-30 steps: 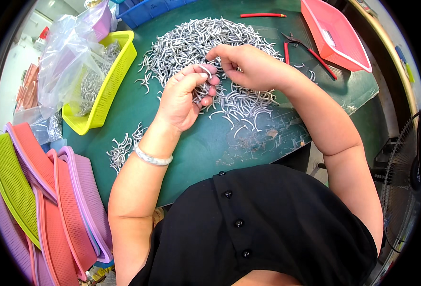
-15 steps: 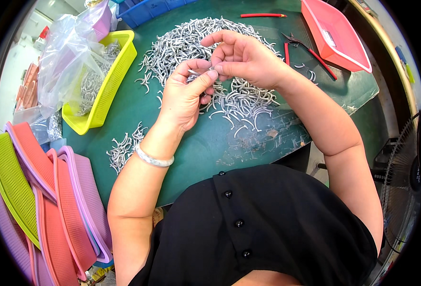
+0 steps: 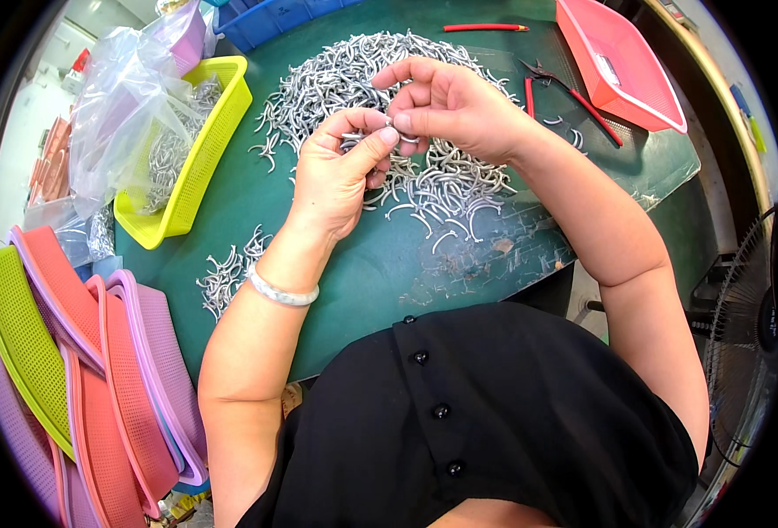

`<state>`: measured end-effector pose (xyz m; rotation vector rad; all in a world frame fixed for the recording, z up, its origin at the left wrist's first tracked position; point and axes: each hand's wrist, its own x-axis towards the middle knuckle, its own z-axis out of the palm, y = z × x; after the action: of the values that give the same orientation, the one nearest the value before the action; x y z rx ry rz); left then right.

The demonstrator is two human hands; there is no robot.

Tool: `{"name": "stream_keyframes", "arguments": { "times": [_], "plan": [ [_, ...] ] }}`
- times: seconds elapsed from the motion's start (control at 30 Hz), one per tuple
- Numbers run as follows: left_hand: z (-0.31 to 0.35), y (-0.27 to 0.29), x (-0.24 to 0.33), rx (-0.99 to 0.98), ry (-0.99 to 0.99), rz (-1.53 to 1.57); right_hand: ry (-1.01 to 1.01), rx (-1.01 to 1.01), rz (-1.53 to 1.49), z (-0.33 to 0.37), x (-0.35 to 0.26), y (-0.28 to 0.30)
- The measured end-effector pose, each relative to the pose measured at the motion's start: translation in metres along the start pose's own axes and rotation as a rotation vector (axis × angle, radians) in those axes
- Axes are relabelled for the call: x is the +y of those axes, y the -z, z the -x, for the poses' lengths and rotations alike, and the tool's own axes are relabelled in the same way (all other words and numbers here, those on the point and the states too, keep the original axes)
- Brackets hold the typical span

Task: The person sits at a green workbench and repeatedly picks up small silver metal hooks from a large pile. They use both hands to manipulate and join the hooks together, then place the assembled units into a yellow plastic basket to their left. The process is repetitive and involves fine motor manipulation of the small metal components.

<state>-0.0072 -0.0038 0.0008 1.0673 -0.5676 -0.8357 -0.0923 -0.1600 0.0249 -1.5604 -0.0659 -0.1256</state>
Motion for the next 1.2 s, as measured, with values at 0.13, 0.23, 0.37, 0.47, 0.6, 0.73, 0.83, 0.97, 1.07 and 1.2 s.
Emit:
{"name": "stream_keyframes", "arguments": {
  "times": [0.13,0.23,0.37,0.47,0.6,0.73,0.83,0.97,1.07,1.2],
  "plan": [
    [-0.002,0.001,-0.002,0.004,0.012,0.029,0.138,0.045,0.404,-0.005,0.013,0.013],
    [-0.001,0.002,-0.001,0.010,-0.016,0.027,0.172,-0.053,0.892,-0.003,0.012,0.016],
    [-0.001,0.002,-0.001,0.013,0.003,0.025,0.285,-0.181,1.105,0.003,0.012,0.018],
    [-0.002,0.004,-0.001,0.023,0.022,0.054,0.183,-0.196,1.098,0.002,0.007,0.015],
    [-0.004,0.008,-0.002,0.017,0.076,0.134,0.187,-0.154,1.105,0.002,0.010,0.012],
    [-0.005,0.015,-0.003,-0.056,0.131,0.207,0.167,-0.136,1.101,0.003,0.008,0.010],
    [-0.005,0.014,-0.002,-0.054,0.159,0.235,0.136,-0.133,1.085,0.003,0.007,0.009],
    [-0.007,0.014,0.000,-0.060,0.212,0.288,0.190,-0.091,1.096,0.004,0.011,0.012],
    [-0.008,0.019,-0.001,-0.055,0.251,0.363,0.151,-0.104,1.066,0.002,0.008,0.010],
    [-0.011,0.021,0.000,-0.034,0.336,0.489,0.187,-0.074,0.933,0.001,0.008,0.011]
  ]
}}
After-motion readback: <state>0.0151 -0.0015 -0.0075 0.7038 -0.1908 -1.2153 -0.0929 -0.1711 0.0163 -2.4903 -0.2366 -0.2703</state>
